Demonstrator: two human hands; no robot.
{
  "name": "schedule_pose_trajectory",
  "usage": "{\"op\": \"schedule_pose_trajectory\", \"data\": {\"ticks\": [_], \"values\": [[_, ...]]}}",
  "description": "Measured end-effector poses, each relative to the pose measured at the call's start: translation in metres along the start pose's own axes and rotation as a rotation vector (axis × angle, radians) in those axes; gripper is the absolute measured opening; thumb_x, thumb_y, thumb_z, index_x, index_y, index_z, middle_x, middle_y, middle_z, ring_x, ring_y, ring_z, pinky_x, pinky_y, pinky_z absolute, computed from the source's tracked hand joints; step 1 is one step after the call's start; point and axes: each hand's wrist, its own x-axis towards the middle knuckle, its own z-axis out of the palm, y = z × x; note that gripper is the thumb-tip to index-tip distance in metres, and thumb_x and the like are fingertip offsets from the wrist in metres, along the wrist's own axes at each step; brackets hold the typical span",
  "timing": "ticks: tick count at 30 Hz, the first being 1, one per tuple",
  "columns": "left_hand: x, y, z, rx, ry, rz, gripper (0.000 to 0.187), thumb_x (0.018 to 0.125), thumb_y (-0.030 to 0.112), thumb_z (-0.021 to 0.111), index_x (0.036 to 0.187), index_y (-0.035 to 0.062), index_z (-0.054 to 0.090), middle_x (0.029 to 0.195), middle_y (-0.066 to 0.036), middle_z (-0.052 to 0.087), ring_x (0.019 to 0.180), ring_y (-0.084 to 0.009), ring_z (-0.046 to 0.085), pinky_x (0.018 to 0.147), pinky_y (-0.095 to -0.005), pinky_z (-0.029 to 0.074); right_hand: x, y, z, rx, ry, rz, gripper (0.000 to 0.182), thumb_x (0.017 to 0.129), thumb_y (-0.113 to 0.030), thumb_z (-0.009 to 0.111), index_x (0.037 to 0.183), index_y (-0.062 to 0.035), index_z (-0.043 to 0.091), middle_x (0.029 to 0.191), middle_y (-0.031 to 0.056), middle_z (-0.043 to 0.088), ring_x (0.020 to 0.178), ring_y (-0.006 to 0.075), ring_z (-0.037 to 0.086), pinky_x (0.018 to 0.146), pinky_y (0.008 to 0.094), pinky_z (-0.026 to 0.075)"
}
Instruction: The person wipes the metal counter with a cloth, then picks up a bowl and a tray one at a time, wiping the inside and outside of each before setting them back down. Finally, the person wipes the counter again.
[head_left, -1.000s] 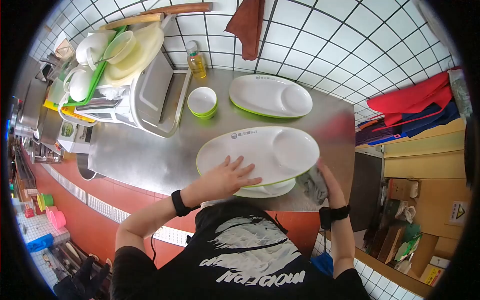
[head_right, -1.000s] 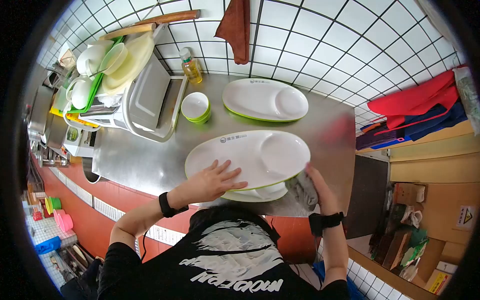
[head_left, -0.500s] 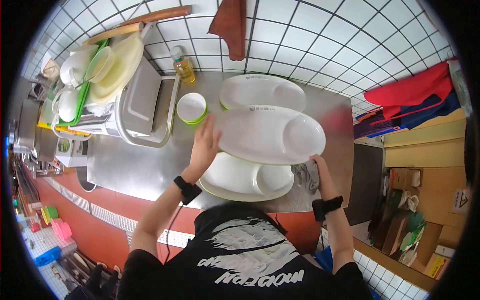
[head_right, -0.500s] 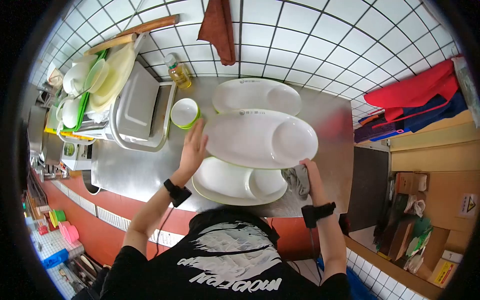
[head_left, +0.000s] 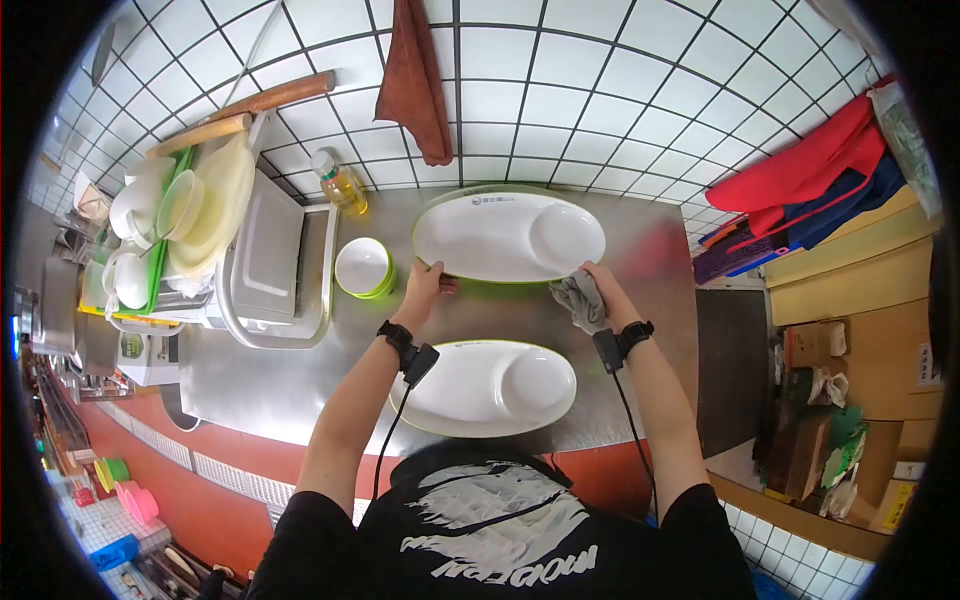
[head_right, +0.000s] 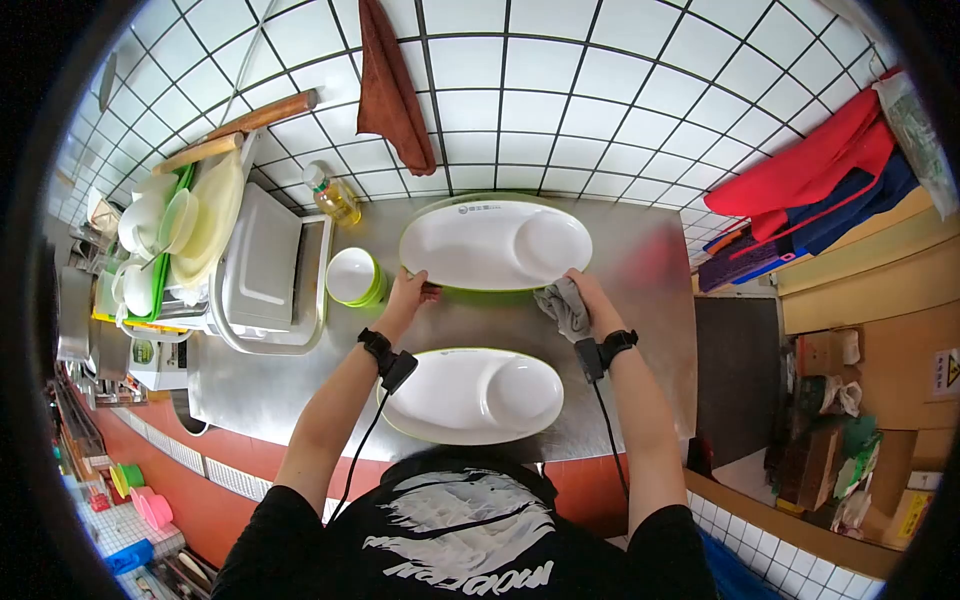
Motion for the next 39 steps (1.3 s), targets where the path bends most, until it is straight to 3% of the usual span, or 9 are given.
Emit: {"op": "schedule_pose_trajectory", "data": {"ticks": [14,20,23,25,30,33,36,38,39], "values": [[0.031,-0.009,0.002,0.106,0.095,-0.026,0.025,0.099,0.011,0.05,0.116,-0.0019,0.037,0.086,-0.022,0.066,0.063,-0.0277,0.069,0.049,-0.0357,0.058,0.05,0.008,-0.007,-0.143,0.172,-0.196,0.036,0.094,-0.034,0.061,0.108,-0.001,0.064,0.096,0.0089,0.069,0.076,0.019,0.067,0.069,0.034,0.055],[-0.027,0.001,-0.011,0.133,0.135,-0.131,0.04,0.1,0.013,0.05,0.137,0.0046,0.04,0.082,-0.015,0.066,0.063,-0.0233,0.066,0.059,-0.0376,0.058,-0.043,0.022,0.001,0.237,0.008,-0.093,0.038,0.098,-0.038,0.056,0.118,-0.0069,0.061,0.101,0.0078,0.069,0.085,0.0177,0.068,0.072,0.0323,0.056],[-0.083,-0.01,-0.046,0.874,-0.088,0.142,0.045,0.095,0.009,0.055,0.139,0.0082,0.047,0.092,-0.014,0.067,0.081,-0.0272,0.067,0.076,-0.0424,0.057,-0.074,0.053,-0.007,0.194,-0.008,-0.135,0.04,0.094,-0.03,0.063,0.126,-0.0072,0.054,0.109,0.0086,0.066,0.092,0.0206,0.067,0.081,0.0338,0.055],[-0.136,-0.024,-0.068,1.364,-0.252,0.569,0.048,0.087,0.008,0.061,0.134,0.0086,0.055,0.128,-0.017,0.059,0.117,-0.0386,0.056,0.098,-0.0503,0.048,-0.103,0.083,0.004,-0.181,-0.043,-0.396,0.05,0.088,-0.021,0.072,0.128,-0.0052,0.046,0.121,0.0061,0.056,0.111,0.0178,0.057,0.09,0.0339,0.051],[-0.214,-0.06,-0.096,1.553,-0.481,0.555,0.062,0.087,0.017,0.068,0.144,0.0136,0.046,0.156,-0.019,0.027,0.145,-0.0408,0.022,0.117,-0.053,0.025,-0.128,0.155,0.041,-1.066,0.334,-0.573,0.056,0.079,-0.01,0.072,0.128,-0.0107,0.046,0.123,0.0195,0.05,0.118,0.0394,0.051,0.092,0.0466,0.05],[-0.224,-0.059,-0.104,1.483,-0.497,0.503,0.074,0.087,0.027,0.069,0.151,0.0141,0.035,0.161,-0.02,0.014,0.148,-0.043,0.011,0.121,-0.0532,0.016,-0.12,0.169,0.051,-1.242,0.465,-0.608,0.051,0.079,-0.013,0.073,0.125,-0.0117,0.049,0.125,0.0177,0.05,0.119,0.0383,0.05,0.09,0.0481,0.05],[-0.212,-0.059,-0.102,1.541,-0.203,0.61,0.07,0.09,0.028,0.067,0.151,0.0131,0.035,0.155,-0.023,0.029,0.138,-0.0436,0.035,0.109,-0.0531,0.037,-0.119,0.17,0.064,-1.342,0.489,-0.527,0.05,0.081,-0.016,0.072,0.126,-0.0142,0.051,0.129,0.018,0.048,0.118,0.0401,0.05,0.089,0.0498,0.05],[-0.198,-0.06,-0.112,1.297,0.113,0.051,0.061,0.097,0.031,0.057,0.15,0.0138,0.032,0.122,-0.029,0.06,0.103,-0.0454,0.062,0.082,-0.0552,0.053,-0.118,0.17,0.066,-1.359,0.499,-0.525,0.051,0.081,-0.017,0.071,0.128,-0.0149,0.05,0.131,0.0186,0.046,0.117,0.0414,0.05,0.089,0.051,0.05],[-0.192,-0.063,-0.115,1.295,0.107,0.051,0.061,0.097,0.031,0.057,0.15,0.0138,0.032,0.122,-0.029,0.06,0.103,-0.0454,0.062,0.082,-0.0552,0.053,-0.12,0.169,0.067,-1.399,0.502,-0.554,0.053,0.081,-0.016,0.071,0.129,-0.0151,0.05,0.132,0.0191,0.046,0.116,0.0418,0.05,0.089,0.0517,0.05]]}}
